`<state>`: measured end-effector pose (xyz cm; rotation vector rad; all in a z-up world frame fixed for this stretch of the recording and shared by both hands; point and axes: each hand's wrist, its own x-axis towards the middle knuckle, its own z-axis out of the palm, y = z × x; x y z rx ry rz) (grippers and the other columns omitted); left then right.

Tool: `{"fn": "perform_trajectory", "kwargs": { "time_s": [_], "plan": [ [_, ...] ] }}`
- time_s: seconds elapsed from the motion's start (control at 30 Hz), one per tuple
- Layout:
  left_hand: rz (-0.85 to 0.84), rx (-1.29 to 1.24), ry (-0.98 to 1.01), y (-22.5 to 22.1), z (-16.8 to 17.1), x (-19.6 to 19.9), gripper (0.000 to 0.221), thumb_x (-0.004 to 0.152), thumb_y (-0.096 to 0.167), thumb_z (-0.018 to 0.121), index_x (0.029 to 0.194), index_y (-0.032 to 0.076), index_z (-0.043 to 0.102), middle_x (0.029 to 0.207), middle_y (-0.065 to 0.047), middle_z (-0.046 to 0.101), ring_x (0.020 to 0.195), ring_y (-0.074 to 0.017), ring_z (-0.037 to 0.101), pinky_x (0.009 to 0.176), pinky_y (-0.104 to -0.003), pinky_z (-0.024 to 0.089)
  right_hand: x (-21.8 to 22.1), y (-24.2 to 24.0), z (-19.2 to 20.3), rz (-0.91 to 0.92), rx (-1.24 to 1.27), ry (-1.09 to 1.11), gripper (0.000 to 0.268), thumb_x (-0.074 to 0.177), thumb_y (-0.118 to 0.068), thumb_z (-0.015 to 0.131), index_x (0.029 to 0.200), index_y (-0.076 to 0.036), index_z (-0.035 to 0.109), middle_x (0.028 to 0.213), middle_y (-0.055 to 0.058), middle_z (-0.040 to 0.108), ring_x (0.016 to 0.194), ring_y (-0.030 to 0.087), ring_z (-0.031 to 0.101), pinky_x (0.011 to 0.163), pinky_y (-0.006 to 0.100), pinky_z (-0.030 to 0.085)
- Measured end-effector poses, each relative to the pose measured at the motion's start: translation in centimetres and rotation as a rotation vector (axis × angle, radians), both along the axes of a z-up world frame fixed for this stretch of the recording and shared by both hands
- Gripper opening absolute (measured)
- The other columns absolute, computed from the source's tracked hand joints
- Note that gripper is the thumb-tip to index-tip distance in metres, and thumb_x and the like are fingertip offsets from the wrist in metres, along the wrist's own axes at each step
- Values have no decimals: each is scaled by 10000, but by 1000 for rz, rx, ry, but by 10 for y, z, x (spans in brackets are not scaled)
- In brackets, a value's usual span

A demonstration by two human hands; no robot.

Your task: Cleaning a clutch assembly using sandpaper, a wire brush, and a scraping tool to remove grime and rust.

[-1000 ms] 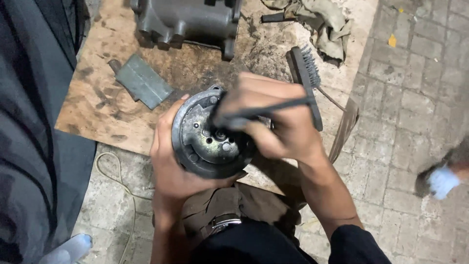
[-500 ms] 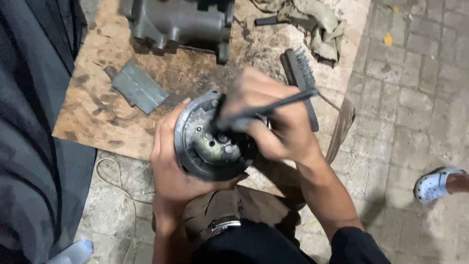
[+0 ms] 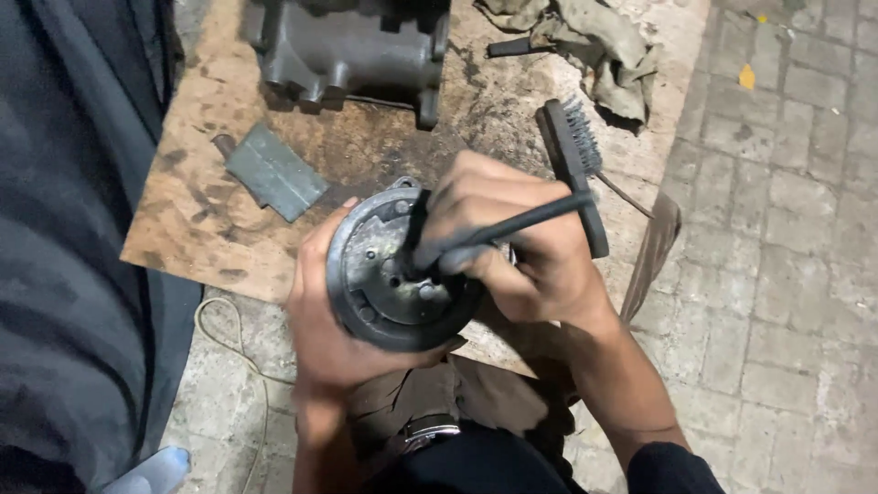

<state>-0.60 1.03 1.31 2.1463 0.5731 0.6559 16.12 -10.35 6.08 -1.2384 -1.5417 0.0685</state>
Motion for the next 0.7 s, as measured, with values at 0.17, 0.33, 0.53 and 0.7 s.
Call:
{"fn": "perform_trajectory", "kwargs": {
  "time_s": [0.17, 0.33, 0.53, 0.7],
  "plan": [
    [-88, 35, -80, 0, -9, -5, 1239, 460, 599, 909, 1444, 15, 435, 1430, -201, 567, 1313, -373, 574, 1116, -478, 481, 1, -7, -16, -2, -45, 15, 303, 1059, -75, 419, 813, -78, 594, 757, 57, 652, 676, 210, 534, 627, 306, 490],
    [-90, -49, -95, -4, -1, -5, 1231, 481, 576, 894, 1461, -3, 424, 1441, -213, 553, 1328, -365, 591, 1127, -448, 490, -6, -3, -5, -36, 18, 91, 259, 978, -42, 431, 826, 46, 621, 796, 167, 683, 644, 258, 605, 612, 368, 481],
    [-18, -114, -18, -3, 6, -1, 1243, 385, 500, 939, 1428, 18, 461, 1375, -166, 625, 1262, -300, 650, 1076, -389, 504, 0, -2, -12, -46, -10, 24, 402, 1070, -241, 408, 845, -3, 641, 776, 112, 661, 655, 214, 580, 623, 344, 466],
    [-9, -65, -7, -3, 7, 2, 1214, 395, 551, 928, 1400, 34, 483, 1331, -146, 639, 1218, -314, 661, 1033, -425, 532, 0, -2, -2, 32, -68, 67, 287, 1034, -47, 423, 789, -9, 567, 794, 119, 647, 654, 244, 508, 635, 381, 399]
  ]
}}
